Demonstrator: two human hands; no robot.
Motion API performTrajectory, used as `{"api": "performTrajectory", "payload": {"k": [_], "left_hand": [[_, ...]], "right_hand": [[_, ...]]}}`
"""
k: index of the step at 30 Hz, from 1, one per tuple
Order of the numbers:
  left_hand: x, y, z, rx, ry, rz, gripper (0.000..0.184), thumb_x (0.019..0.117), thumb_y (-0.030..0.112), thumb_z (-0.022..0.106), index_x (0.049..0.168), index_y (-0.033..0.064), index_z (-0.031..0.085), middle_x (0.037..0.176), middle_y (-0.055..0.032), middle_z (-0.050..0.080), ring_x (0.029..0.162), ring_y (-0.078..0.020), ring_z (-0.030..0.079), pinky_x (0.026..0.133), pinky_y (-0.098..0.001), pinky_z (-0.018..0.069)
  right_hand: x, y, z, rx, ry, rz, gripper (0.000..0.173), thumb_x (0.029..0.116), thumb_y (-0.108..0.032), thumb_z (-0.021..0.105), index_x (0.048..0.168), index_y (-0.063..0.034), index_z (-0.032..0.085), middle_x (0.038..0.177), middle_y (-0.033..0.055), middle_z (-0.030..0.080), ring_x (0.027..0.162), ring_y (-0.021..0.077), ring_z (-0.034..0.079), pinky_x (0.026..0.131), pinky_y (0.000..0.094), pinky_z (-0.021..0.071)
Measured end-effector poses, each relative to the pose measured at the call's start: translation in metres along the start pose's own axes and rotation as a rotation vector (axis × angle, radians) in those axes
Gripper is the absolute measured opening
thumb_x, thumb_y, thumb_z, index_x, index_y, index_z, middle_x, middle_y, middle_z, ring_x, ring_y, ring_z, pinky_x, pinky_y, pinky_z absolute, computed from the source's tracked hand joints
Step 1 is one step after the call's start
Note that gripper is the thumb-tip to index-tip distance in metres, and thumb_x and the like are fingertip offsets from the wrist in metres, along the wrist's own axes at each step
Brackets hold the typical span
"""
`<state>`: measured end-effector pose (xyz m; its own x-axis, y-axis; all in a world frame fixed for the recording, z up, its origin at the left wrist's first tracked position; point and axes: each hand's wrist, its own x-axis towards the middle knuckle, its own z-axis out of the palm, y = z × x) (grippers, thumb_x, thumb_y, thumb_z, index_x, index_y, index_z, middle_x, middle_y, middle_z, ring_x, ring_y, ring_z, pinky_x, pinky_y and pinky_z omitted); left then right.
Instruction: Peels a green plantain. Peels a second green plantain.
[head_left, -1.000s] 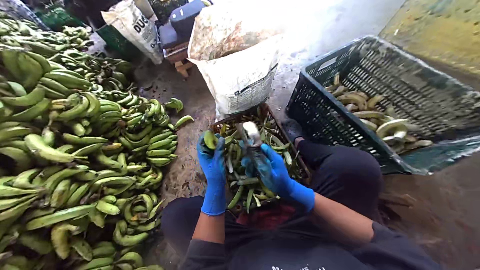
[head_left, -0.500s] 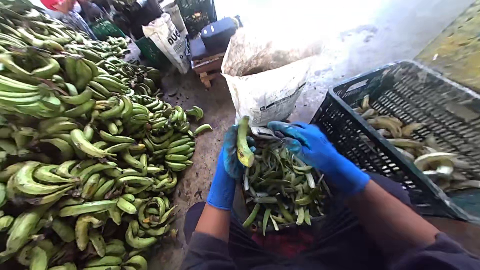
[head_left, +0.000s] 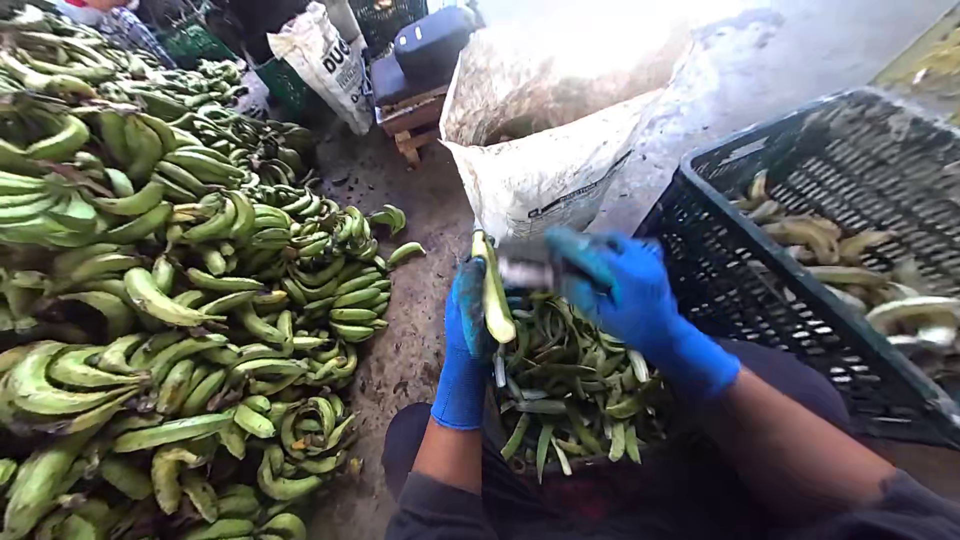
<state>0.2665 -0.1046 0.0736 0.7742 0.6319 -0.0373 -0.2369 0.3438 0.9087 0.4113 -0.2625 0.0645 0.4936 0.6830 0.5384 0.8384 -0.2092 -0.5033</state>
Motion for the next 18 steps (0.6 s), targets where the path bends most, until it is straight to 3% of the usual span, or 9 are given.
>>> {"api": "performTrajectory", "payload": {"k": [2, 4, 6, 9, 12, 13, 15, 16, 18], "left_hand": [[0.003, -0.004, -0.002, 0.075, -0.012, 0.145, 0.046, 0.1085, 0.036, 0.033, 0.151, 0.0203, 0.04, 0.111, -0.0043, 0.067, 0.086, -0.0121, 0.066, 0.075, -0.0296, 0.0581], [-0.003, -0.01, 0.003, 0.08, -0.088, 0.14, 0.046, 0.1054, 0.032, 0.04, 0.149, 0.0192, 0.041, 0.111, -0.0018, 0.067, 0.088, -0.0092, 0.066, 0.076, -0.0283, 0.0581], [-0.008, -0.015, 0.008, 0.045, -0.213, -0.047, 0.039, 0.104, 0.028, 0.045, 0.14, 0.0122, 0.05, 0.099, -0.0052, 0.068, 0.081, -0.0115, 0.067, 0.072, -0.0289, 0.0584], [-0.003, -0.022, 0.007, -0.078, -0.376, -0.235, 0.045, 0.1053, 0.027, 0.041, 0.148, 0.0142, 0.043, 0.108, -0.0118, 0.069, 0.085, -0.0168, 0.069, 0.074, -0.0306, 0.0594], [0.002, -0.017, 0.014, -0.089, -0.114, 0.017, 0.039, 0.1084, 0.034, 0.038, 0.141, 0.0144, 0.048, 0.112, -0.0089, 0.07, 0.093, -0.0167, 0.07, 0.08, -0.0333, 0.0602], [0.003, -0.014, 0.021, -0.048, 0.037, 0.154, 0.041, 0.1081, 0.033, 0.038, 0.144, 0.0148, 0.046, 0.114, -0.0066, 0.068, 0.096, -0.0156, 0.069, 0.083, -0.0343, 0.0592], [0.005, -0.006, 0.034, -0.064, 0.264, 0.344, 0.043, 0.1084, 0.029, 0.035, 0.148, 0.0124, 0.037, 0.123, -0.0097, 0.065, 0.104, -0.0216, 0.069, 0.089, -0.0412, 0.0597], [0.003, -0.005, 0.038, -0.061, 0.28, 0.39, 0.044, 0.1084, 0.03, 0.034, 0.149, 0.0134, 0.034, 0.125, -0.0086, 0.064, 0.106, -0.0216, 0.069, 0.09, -0.0414, 0.0595], [-0.004, -0.009, 0.034, 0.011, 0.075, 0.33, 0.045, 0.1079, 0.035, 0.035, 0.148, 0.0165, 0.038, 0.124, -0.0038, 0.065, 0.105, -0.016, 0.068, 0.089, -0.0358, 0.0587]], "right_hand": [[-0.02, -0.014, 0.01, 0.107, -0.091, -0.071, 0.053, 0.1, -0.062, 0.042, 0.133, -0.0304, 0.069, 0.122, 0.0091, 0.071, 0.107, 0.0288, 0.067, 0.087, 0.0593, 0.0495], [-0.02, -0.012, 0.012, 0.077, -0.041, -0.072, 0.047, 0.0993, -0.056, 0.049, 0.126, -0.0254, 0.073, 0.121, 0.0125, 0.071, 0.105, 0.0329, 0.069, 0.084, 0.0618, 0.0507], [-0.002, 0.006, 0.006, -0.054, 0.085, -0.031, 0.045, 0.096, -0.046, 0.059, 0.125, -0.0146, 0.073, 0.123, 0.0222, 0.068, 0.104, 0.0433, 0.067, 0.084, 0.0672, 0.0482], [0.019, 0.027, -0.006, -0.166, 0.182, 0.087, 0.05, 0.0993, -0.047, 0.055, 0.131, -0.0098, 0.068, 0.127, 0.0274, 0.064, 0.109, 0.0479, 0.063, 0.09, 0.0681, 0.0439], [0.003, 0.009, -0.006, -0.111, 0.109, 0.043, 0.049, 0.0981, -0.048, 0.055, 0.128, -0.0114, 0.07, 0.126, 0.0241, 0.065, 0.107, 0.0438, 0.065, 0.087, 0.0658, 0.0487], [-0.008, 0.001, -0.002, -0.095, 0.09, -0.021, 0.049, 0.0973, -0.05, 0.055, 0.13, -0.0168, 0.071, 0.124, 0.0202, 0.067, 0.105, 0.0393, 0.067, 0.086, 0.0628, 0.0501], [-0.024, -0.01, 0.005, -0.052, 0.109, -0.138, 0.044, 0.0956, -0.05, 0.057, 0.119, -0.0176, 0.075, 0.119, 0.0165, 0.071, 0.101, 0.0335, 0.069, 0.087, 0.0578, 0.0466], [-0.026, -0.01, 0.005, -0.051, 0.114, -0.162, 0.043, 0.0959, -0.05, 0.057, 0.115, -0.0171, 0.076, 0.118, 0.0157, 0.072, 0.101, 0.0326, 0.069, 0.087, 0.0572, 0.0466], [-0.013, 0.001, -0.004, -0.073, 0.124, -0.16, 0.045, 0.0962, -0.05, 0.057, 0.114, -0.0128, 0.076, 0.118, 0.0195, 0.071, 0.1, 0.0373, 0.069, 0.086, 0.0607, 0.0478]]}}
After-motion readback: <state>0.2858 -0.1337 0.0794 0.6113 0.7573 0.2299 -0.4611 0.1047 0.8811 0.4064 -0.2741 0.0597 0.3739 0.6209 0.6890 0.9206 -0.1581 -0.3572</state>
